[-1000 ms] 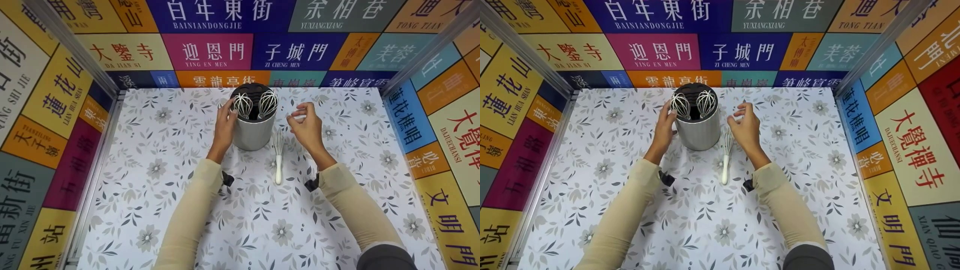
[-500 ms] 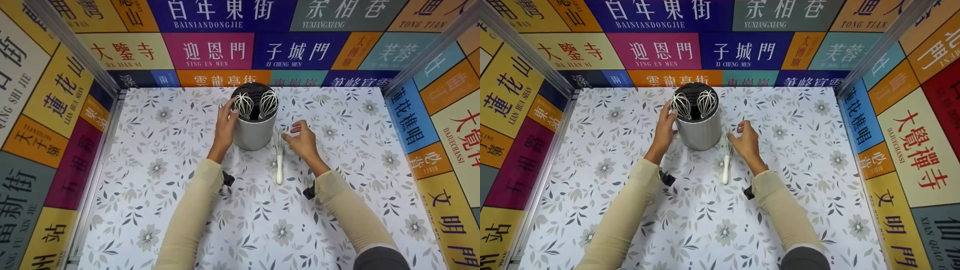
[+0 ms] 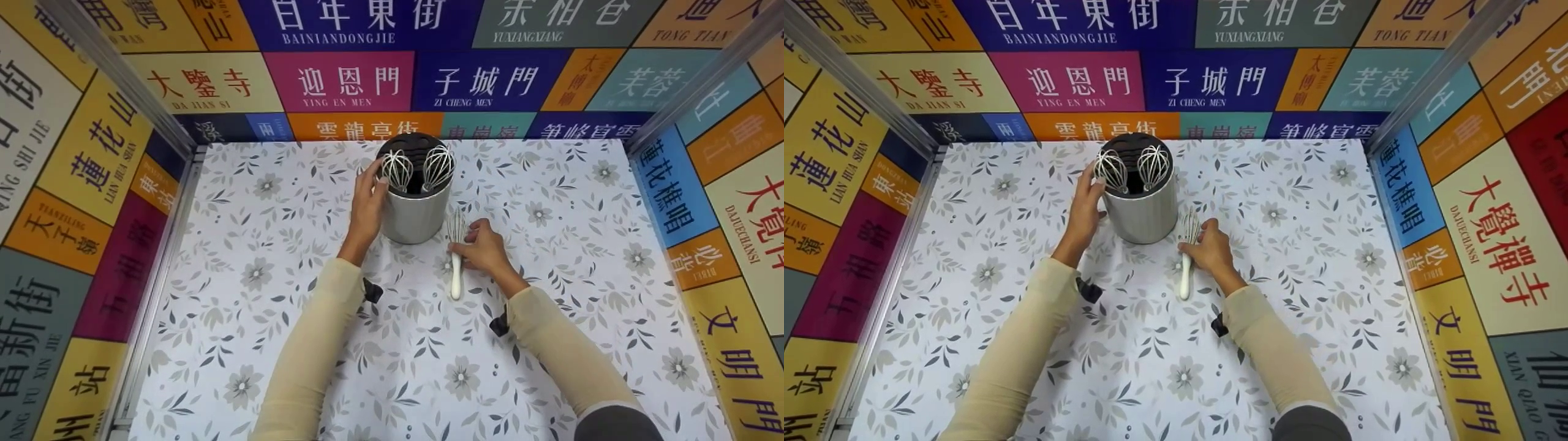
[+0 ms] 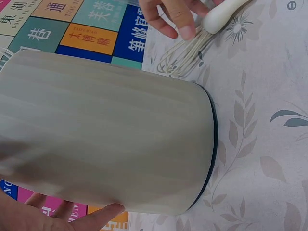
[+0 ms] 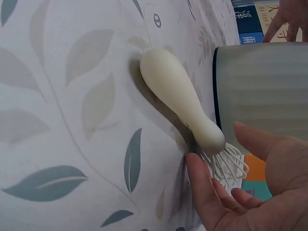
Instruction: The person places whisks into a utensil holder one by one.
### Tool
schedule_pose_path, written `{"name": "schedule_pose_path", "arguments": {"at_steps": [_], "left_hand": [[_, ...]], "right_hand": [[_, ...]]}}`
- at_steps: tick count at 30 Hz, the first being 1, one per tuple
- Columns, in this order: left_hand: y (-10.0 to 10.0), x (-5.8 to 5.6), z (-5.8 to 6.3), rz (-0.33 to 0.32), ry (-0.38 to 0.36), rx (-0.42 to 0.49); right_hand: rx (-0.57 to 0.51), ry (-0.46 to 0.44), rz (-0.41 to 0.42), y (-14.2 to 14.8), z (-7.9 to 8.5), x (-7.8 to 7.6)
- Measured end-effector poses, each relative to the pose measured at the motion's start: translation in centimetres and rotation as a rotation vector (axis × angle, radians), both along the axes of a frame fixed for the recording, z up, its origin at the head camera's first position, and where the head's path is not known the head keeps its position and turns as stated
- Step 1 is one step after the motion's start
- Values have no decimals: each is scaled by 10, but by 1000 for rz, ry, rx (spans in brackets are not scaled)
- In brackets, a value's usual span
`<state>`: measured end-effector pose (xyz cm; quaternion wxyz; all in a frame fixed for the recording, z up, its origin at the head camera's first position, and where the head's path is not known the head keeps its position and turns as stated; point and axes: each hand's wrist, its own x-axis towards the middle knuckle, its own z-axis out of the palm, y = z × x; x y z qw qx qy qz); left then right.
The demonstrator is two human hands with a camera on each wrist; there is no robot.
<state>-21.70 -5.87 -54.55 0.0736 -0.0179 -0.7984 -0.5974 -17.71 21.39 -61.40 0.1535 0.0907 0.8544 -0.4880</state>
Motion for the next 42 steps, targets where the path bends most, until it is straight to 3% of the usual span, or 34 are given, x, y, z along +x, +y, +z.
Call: {"name": "schedule_pose_path", "arguments": {"at_steps": [10,18,30,42], "left_hand": [[1,2,1,3,10,-1],[1,2,1,13,-3,-7],[2,4,1,11,-7,6],[2,2,1,10,-8,9]], "right_hand": [[26,-108,-7,-9,1,11],[64,-96,33,-10,1,16],[-168,-167,-44,-7,5,21],[-240,-143,-67,-7,21,18]]}}
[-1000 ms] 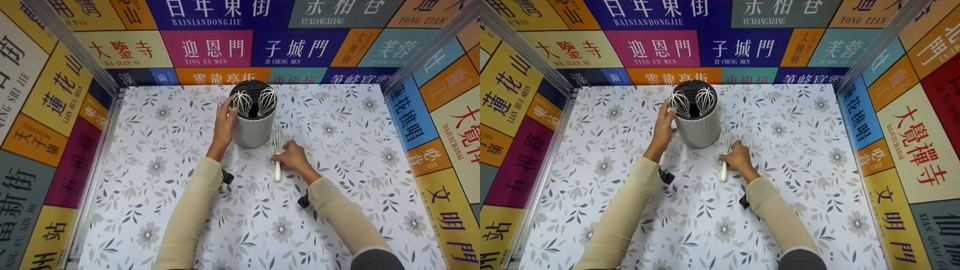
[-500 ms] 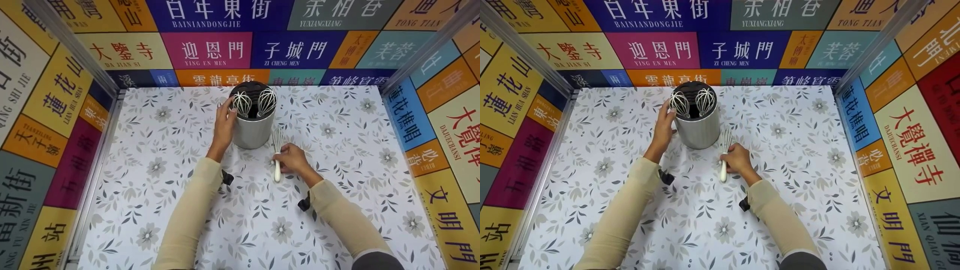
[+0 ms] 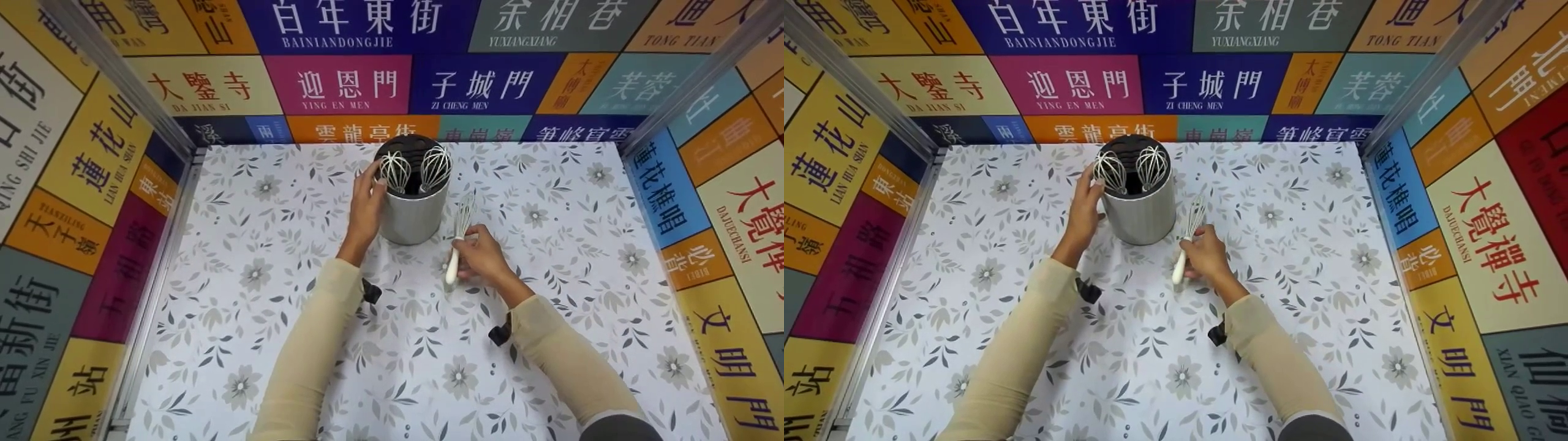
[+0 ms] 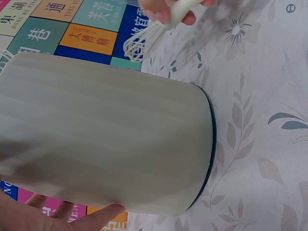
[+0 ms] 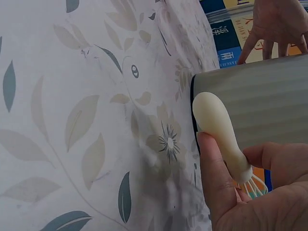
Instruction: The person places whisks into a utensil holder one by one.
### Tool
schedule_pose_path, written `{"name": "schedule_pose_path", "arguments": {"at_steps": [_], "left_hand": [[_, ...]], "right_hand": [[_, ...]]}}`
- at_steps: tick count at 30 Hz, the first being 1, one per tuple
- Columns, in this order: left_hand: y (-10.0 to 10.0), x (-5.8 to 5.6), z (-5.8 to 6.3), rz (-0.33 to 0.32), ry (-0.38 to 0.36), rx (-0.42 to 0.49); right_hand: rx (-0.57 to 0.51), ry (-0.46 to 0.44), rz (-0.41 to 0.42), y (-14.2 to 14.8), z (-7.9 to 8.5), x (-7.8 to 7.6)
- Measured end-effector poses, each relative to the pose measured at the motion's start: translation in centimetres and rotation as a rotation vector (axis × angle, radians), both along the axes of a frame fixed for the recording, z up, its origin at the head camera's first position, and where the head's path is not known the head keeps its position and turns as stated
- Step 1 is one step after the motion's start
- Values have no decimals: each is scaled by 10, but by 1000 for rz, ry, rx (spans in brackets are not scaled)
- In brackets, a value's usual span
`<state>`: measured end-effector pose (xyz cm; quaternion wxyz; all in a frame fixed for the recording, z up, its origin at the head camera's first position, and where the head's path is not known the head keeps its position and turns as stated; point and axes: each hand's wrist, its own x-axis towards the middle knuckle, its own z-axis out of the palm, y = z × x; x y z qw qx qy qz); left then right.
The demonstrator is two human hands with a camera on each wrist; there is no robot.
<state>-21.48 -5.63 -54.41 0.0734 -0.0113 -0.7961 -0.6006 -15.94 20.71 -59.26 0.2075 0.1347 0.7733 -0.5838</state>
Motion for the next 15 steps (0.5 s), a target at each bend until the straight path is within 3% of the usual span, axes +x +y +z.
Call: {"name": "schedule_pose_path", "arguments": {"at_steps": [6,15], "left_hand": [[1,0,-2,9,-3,2],[1,-1,-2,8,1,4]], "right_hand": [[-58,43,-22,0,17,-2],[-172,147,-86,-5,54,-9]]}}
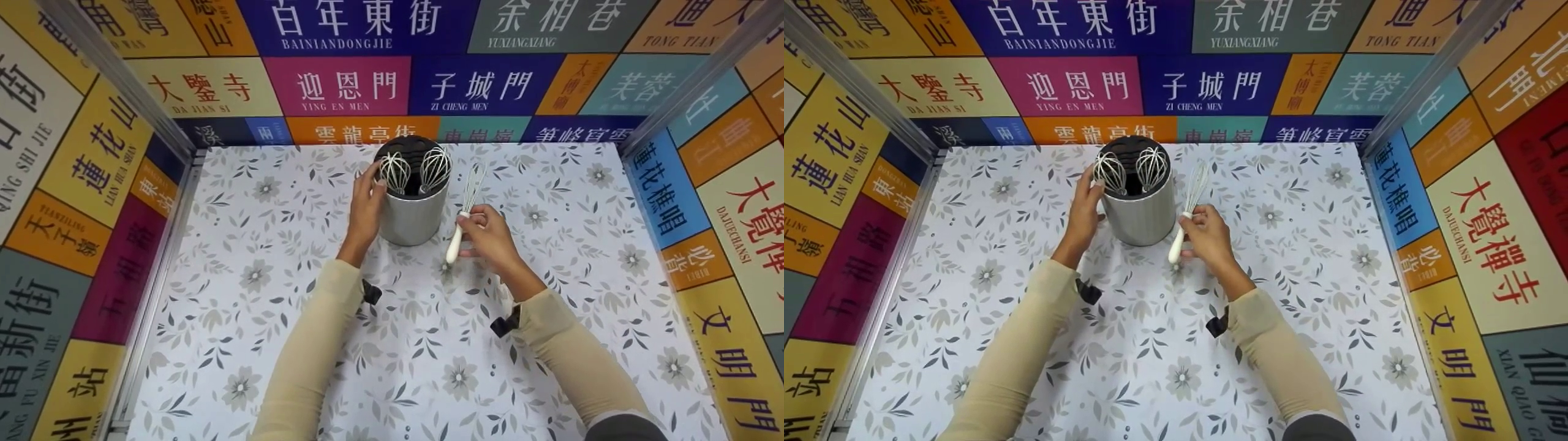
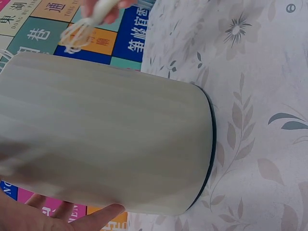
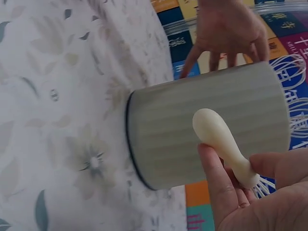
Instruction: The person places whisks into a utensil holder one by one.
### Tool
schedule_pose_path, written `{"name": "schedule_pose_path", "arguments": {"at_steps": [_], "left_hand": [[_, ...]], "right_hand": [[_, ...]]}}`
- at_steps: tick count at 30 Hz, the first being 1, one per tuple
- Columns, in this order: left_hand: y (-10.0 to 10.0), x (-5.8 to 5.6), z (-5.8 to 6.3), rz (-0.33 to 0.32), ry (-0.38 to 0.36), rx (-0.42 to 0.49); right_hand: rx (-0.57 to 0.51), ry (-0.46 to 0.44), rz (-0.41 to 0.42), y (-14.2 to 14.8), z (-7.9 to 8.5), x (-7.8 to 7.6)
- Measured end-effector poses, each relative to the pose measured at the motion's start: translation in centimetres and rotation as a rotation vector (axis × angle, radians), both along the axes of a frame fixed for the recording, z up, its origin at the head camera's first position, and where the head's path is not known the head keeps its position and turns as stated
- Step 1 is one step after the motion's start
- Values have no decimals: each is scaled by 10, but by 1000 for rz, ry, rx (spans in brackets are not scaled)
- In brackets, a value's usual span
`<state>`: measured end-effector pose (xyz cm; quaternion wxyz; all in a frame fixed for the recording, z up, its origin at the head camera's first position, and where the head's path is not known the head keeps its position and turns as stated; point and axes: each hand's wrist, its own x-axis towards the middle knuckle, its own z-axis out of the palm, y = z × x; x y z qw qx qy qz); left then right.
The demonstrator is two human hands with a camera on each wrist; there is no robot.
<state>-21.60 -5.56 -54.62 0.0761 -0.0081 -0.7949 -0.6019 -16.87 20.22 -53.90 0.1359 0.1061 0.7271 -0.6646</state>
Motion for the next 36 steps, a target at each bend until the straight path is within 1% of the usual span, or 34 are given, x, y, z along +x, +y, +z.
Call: {"name": "schedule_pose_path", "arguments": {"at_steps": [7,10,15,19,25,29,32,36], "left_hand": [[0,1,-1,-6,21,-5],[-1,1,-1,-7,22,-2],[-1,1,-1,-6,16,-6],[-1,1,-1,-5,17,-2],[0,1,-1,1,20,-12],[0,0,-1,-1,17,-12],[-1,0,-1,-4,11,-23],[-1,0,-2,-11,7,-29]], "right_hand": [[-54,89,-22,-11,30,-5],[-61,118,-21,-17,43,-7],[-74,172,-30,-30,60,-10],[-76,233,-31,-40,73,-11],[-107,319,4,-53,87,-13],[-115,368,4,-62,96,-14],[-103,420,1,-68,102,-16],[-41,504,-6,-76,110,-18]]}}
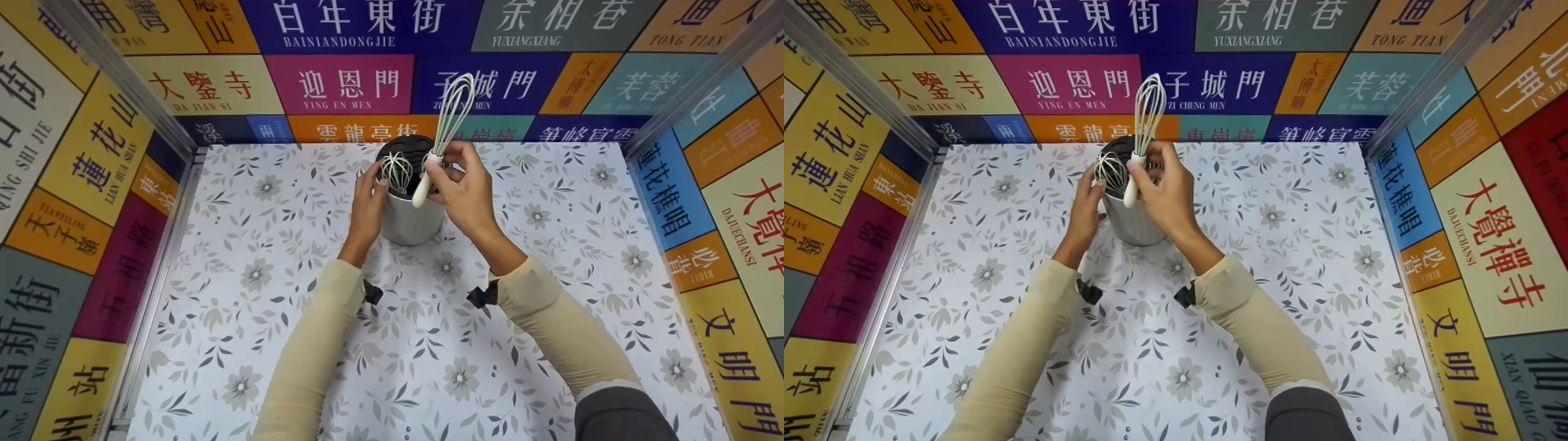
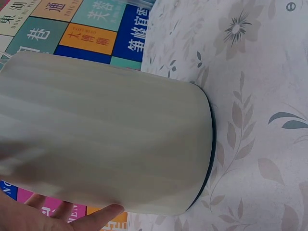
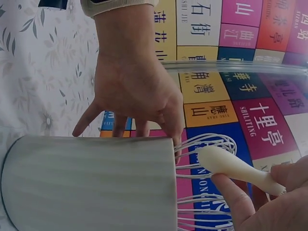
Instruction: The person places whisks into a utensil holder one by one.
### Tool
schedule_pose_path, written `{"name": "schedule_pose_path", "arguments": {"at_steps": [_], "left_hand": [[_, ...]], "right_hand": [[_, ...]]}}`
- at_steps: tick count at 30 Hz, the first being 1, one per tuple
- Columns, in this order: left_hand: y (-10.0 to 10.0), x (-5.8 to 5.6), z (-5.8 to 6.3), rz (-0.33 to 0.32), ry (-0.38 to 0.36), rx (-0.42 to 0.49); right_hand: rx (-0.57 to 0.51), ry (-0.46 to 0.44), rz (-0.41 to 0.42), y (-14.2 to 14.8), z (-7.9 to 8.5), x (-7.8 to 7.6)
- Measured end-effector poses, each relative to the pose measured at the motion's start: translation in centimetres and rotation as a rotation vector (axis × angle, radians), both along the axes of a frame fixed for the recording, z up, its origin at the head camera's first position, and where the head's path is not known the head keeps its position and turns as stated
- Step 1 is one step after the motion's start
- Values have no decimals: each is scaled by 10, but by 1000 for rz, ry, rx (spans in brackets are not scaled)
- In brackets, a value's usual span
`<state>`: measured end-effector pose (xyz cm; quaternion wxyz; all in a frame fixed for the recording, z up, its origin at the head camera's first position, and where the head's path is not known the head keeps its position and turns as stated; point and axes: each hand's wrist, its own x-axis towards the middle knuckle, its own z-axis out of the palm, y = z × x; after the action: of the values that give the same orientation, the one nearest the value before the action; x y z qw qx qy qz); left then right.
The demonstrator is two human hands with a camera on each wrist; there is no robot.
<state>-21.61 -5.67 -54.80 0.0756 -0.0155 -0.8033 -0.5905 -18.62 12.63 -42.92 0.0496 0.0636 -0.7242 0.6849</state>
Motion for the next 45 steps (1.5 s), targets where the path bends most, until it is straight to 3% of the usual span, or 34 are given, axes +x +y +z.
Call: {"name": "schedule_pose_path", "arguments": {"at_steps": [10,20,31,39,45], "left_hand": [[0,0,-2,7,2,14],[1,0,3,4,-1,9],[1,0,4,-4,13,26],[1,1,3,2,7,22],[1,0,3,8,-6,20]], "right_hand": [[239,199,-87,-10,3,-16],[422,291,-140,-12,-1,-23],[448,310,-154,-12,-7,-22],[424,221,-105,-9,-4,-19],[369,248,-68,-9,-2,-17]]}}
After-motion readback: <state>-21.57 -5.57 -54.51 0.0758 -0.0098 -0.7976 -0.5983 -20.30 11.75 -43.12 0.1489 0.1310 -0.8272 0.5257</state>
